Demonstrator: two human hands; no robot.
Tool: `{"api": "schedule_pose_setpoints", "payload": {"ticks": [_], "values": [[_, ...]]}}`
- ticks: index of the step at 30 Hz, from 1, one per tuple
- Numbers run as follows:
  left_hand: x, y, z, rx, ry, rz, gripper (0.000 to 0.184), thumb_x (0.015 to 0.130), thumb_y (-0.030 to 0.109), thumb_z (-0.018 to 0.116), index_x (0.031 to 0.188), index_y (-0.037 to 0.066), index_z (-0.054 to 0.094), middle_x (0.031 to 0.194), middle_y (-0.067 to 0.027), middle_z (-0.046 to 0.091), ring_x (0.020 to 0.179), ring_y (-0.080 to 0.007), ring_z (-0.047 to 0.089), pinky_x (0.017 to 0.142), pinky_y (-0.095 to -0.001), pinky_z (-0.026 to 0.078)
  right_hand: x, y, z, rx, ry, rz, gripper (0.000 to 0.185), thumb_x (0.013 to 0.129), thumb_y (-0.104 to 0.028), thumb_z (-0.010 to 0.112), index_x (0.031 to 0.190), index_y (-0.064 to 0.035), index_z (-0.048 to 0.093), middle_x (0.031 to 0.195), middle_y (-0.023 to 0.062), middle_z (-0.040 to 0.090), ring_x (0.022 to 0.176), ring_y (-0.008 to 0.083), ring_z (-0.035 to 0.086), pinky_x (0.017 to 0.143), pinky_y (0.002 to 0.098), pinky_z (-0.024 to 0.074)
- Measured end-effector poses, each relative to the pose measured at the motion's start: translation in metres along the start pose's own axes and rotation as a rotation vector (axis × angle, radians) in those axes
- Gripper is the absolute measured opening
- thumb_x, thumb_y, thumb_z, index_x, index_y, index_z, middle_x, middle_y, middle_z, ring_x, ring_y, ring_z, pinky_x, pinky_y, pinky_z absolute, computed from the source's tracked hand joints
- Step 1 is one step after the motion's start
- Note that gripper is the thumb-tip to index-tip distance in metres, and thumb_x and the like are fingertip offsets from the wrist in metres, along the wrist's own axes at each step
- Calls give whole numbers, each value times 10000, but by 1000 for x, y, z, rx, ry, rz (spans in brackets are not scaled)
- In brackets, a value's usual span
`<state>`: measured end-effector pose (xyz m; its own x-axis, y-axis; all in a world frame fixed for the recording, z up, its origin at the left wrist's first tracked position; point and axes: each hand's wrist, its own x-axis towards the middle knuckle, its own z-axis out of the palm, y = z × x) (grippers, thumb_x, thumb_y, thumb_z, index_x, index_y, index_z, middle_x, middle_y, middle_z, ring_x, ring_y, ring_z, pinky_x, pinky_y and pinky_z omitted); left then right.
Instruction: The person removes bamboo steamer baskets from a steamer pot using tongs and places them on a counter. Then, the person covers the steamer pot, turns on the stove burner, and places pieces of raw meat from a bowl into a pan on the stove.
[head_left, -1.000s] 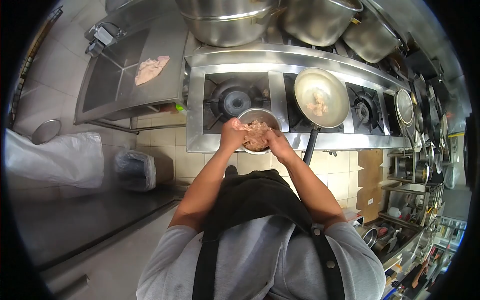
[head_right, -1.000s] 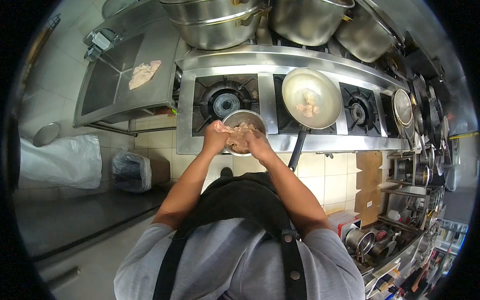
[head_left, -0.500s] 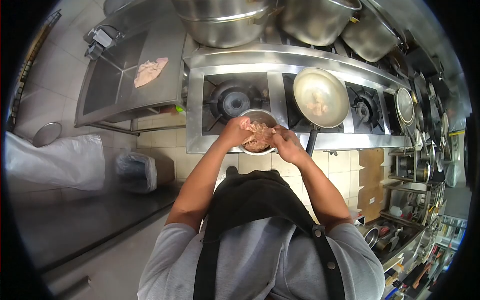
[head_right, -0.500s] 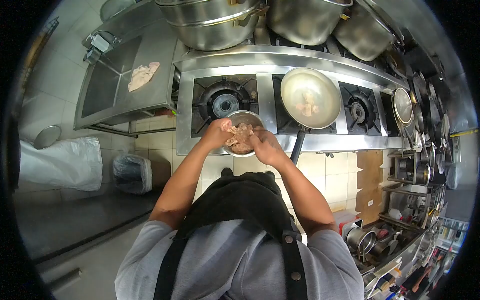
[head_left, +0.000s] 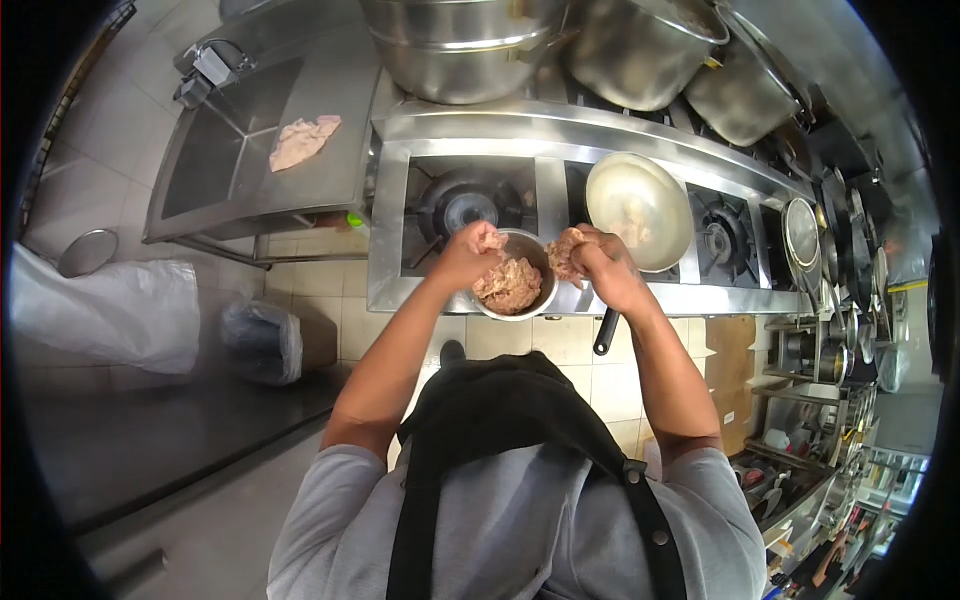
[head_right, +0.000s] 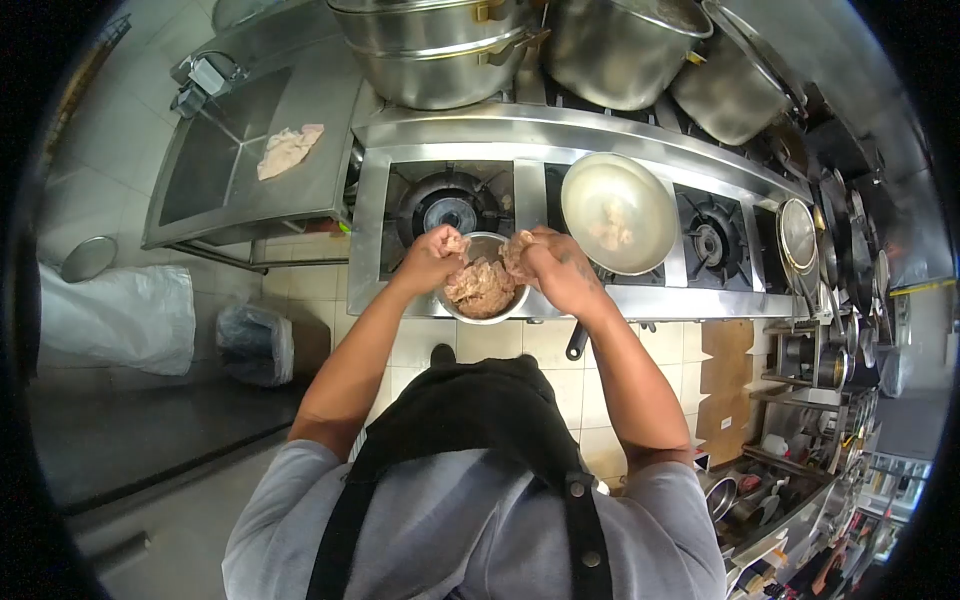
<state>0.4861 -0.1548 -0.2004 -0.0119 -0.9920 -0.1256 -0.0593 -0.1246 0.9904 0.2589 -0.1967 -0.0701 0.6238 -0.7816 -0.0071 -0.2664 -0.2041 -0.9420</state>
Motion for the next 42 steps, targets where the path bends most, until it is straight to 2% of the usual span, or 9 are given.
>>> {"api": "schedule_pose_setpoints", "payload": {"ticks": [3,9,15,18,20,23,33,35,42], "values": [[1,3,18,-348,-75,-73,242,773,15,547,1014,14,522,860,-43,584,686,-137,581,588,-250,482,12,9,5,272,-65,171,205,753,-104,405,578,1,389,732,92,492,643,172,465,622,284,403],[-6,-4,25,-710,-212,28,257,842,33,502,1096,-2,521,995,-56,578,904,-126,567,700,-255,486,20,-2,18,197,-158,135,264,808,-171,425,579,-38,420,659,50,504,643,140,475,611,266,387],[-12,-9,32,-275,-223,139,212,851,92,527,1041,-1,550,934,-58,606,839,-105,561,706,-271,460,32,29,18,149,-99,298,336,872,-243,450,619,-26,499,671,62,553,697,140,575,633,267,422],[-17,-8,26,48,-148,60,189,833,119,530,980,3,557,810,-117,604,747,-162,571,665,-309,446,31,55,13,229,-70,244,287,869,-211,441,685,-9,528,680,66,558,672,158,589,642,275,451],[-27,12,22,268,-26,91,191,809,136,522,939,0,552,757,-191,579,719,-292,590,658,-380,445,26,56,13,290,-39,270,260,866,-191,433,695,-15,520,691,73,564,671,168,593,644,282,462],[-27,6,18,411,34,232,228,806,151,507,960,-5,570,834,-228,595,777,-388,581,686,-430,452,19,62,18,398,2,303,228,857,-158,417,684,-33,497,704,86,568,661,180,590,638,297,473],[-34,4,21,621,22,294,304,789,159,533,1038,-1,605,906,-230,623,827,-389,601,725,-436,482,-1,61,14,528,62,454,255,820,-144,404,593,-37,451,607,95,523,566,172,509,543,305,425],[-33,3,24,490,118,415,119,783,104,497,781,-14,512,725,-242,531,680,-436,527,586,-440,419,-3,64,14,515,72,441,262,821,-145,404,588,-35,449,598,94,517,550,172,502,529,309,425],[-22,0,17,610,39,284,187,775,142,523,861,-8,595,796,-227,600,749,-393,589,641,-447,460,-13,49,-2,296,12,436,273,851,-145,387,614,-25,449,630,94,520,596,170,524,541,321,464]]}}
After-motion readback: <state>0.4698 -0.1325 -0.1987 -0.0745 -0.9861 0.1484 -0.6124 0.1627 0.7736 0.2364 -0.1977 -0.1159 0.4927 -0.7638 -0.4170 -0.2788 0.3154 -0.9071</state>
